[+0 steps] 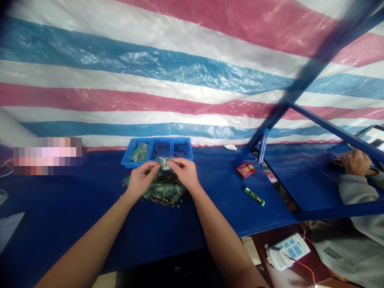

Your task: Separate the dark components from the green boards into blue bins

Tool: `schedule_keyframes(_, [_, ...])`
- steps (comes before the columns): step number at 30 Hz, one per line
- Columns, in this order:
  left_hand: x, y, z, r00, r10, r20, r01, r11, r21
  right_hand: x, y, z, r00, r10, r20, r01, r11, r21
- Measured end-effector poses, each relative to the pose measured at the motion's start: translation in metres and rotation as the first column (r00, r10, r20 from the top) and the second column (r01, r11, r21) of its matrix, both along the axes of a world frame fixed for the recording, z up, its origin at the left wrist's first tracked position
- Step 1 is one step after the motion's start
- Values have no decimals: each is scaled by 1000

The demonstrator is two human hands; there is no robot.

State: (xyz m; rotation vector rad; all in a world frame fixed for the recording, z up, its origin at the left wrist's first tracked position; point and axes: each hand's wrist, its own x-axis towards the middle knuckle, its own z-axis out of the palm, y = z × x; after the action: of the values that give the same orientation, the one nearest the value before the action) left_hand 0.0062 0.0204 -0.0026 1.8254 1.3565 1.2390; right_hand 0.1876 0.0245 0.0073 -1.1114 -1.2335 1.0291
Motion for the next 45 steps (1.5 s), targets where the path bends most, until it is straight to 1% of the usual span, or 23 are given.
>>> schedule_keyframes(2, [0,-1,0,1000,-5,7,5,1000,8,-1,-1,2,999,23,-37,-25,998,-50])
schedule_keyframes(4, [0,-2,0,1000,-7,29,6,1000,27,-2,-3,5,996,57,-71,-61,996,-62])
schedule_keyframes(7, [-2,-3,1,1000,-1,31,-1,997,82,-2,-4,8,994,81,-77,-83,996,-23])
schedule_keyframes(10, [-4,-3,3,1000,-9,27,6,994,111,-2,-3,5,993,73,-88,-73,997,4])
schedule_keyframes(13, [-4,-2,4,1000,1,18,-3,996,94,-3,-1,1,991,63,-114,-70,996,-57])
schedule_keyframes(16, [-2,-2,4,999,43,1,-43,994,99,-3,0,0,994,62,-88,-71,992,-103])
schedule_keyframes(18, [-1,-2,3,998,53,27,-56,994,90,-4,-1,0,996,58,-69,-64,994,-85])
schedule_keyframes(22, [2,-2,2,994,47,102,-50,998,28,-3,-1,0,997,57,-49,-59,997,-45])
schedule_keyframes(26, [3,0,-1,988,42,149,-46,999,23,-3,1,-2,997,51,-65,-52,999,-14])
schedule_keyframes(28, [2,0,-2,990,38,137,-41,999,19,-3,1,-3,996,41,-83,-41,999,9])
schedule_keyframes(32, [-1,1,0,997,71,40,-72,997,32,-3,2,-5,997,41,-58,-40,999,13])
schedule_keyframes(35, [-1,0,1,996,91,17,-92,994,64,-3,1,-4,999,-42,-10,42,998,46])
schedule_keyframes(37, [0,-1,2,996,74,42,-77,995,58,-3,1,-3,998,-56,-23,57,998,25])
schedule_keyframes(41, [2,-2,2,990,8,139,-14,999,41,-4,0,1,986,33,-164,-48,995,-91])
schedule_keyframes(43, [0,-2,3,986,-39,163,29,998,58,-3,0,3,975,48,-216,-71,992,-100])
schedule_keyframes(45, [-2,-2,3,987,-54,151,42,996,79,-3,0,3,970,42,-238,-68,993,-99])
